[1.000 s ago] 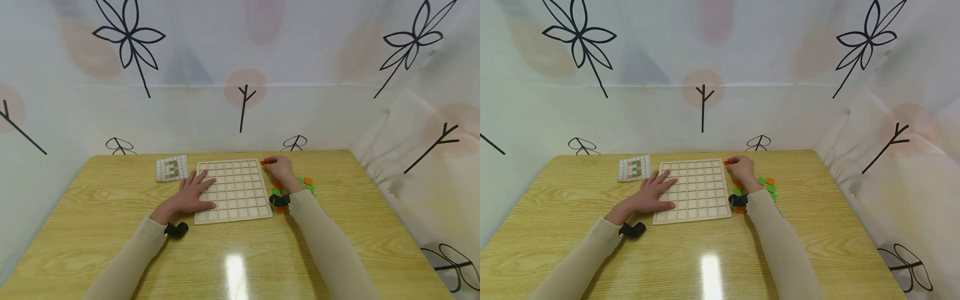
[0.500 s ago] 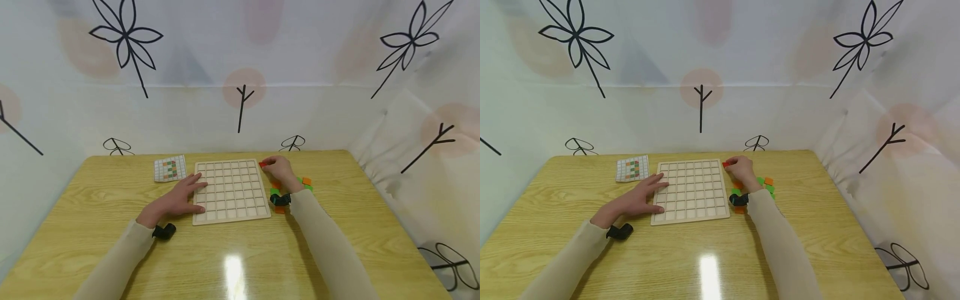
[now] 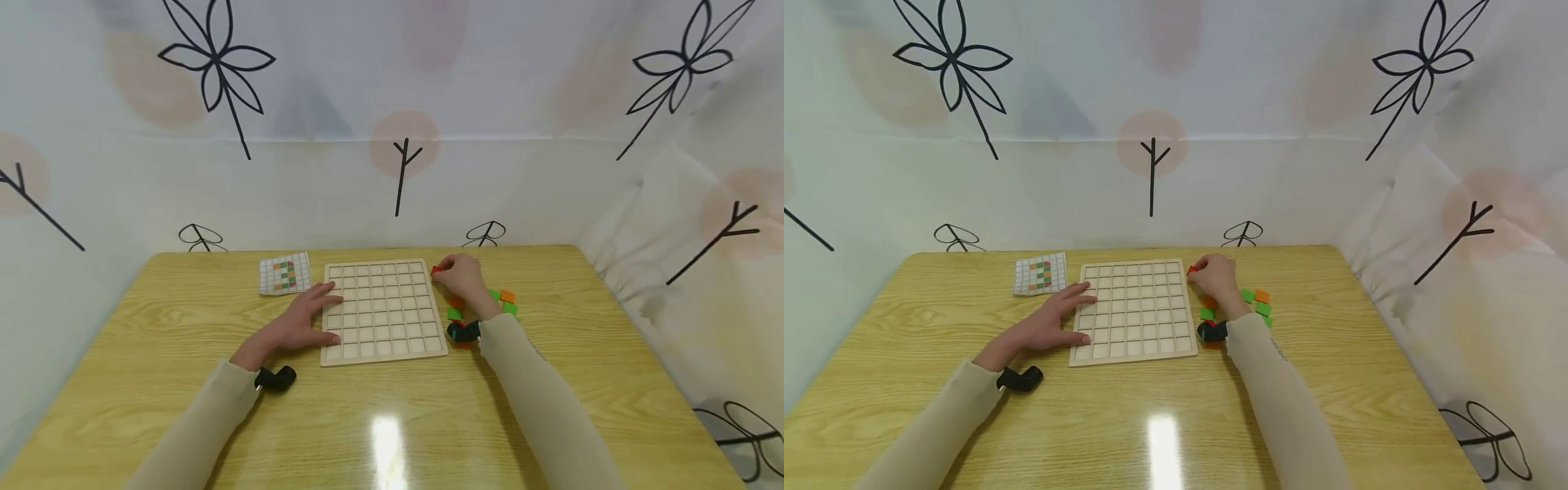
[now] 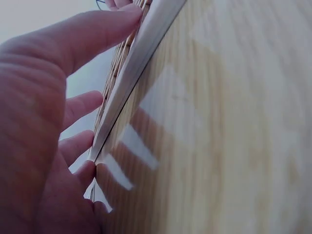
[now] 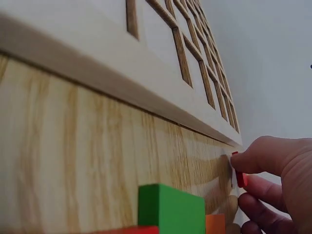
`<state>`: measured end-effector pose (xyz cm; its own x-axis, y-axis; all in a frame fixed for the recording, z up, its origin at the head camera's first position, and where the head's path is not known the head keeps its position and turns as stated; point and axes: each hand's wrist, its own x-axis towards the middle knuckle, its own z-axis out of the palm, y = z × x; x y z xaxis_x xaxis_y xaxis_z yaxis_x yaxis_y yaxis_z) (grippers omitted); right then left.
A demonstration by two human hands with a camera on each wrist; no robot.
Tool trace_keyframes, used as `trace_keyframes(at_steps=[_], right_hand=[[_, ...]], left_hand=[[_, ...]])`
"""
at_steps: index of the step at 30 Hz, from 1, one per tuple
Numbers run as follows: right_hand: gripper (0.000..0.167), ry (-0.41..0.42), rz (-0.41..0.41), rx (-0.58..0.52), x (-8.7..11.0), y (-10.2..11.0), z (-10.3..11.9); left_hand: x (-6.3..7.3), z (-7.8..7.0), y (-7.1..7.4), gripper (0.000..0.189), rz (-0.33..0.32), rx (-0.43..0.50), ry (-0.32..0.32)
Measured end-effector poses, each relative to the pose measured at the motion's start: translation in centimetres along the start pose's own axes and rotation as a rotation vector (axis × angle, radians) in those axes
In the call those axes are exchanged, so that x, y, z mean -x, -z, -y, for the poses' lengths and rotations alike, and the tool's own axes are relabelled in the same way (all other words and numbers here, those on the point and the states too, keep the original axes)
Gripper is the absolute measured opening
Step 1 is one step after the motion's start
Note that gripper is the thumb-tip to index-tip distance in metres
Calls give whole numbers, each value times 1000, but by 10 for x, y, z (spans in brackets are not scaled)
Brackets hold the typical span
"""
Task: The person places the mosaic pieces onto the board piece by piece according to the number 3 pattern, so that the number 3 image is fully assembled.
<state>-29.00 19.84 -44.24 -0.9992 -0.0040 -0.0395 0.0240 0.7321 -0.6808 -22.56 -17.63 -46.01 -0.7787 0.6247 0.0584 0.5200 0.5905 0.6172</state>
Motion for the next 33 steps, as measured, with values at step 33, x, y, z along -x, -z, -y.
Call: trace_keyframes(at_steps=[33], right_hand=[[30,118,27,96,2,4,0]], left_hand=[[2,-4,2,76,24,18,21]])
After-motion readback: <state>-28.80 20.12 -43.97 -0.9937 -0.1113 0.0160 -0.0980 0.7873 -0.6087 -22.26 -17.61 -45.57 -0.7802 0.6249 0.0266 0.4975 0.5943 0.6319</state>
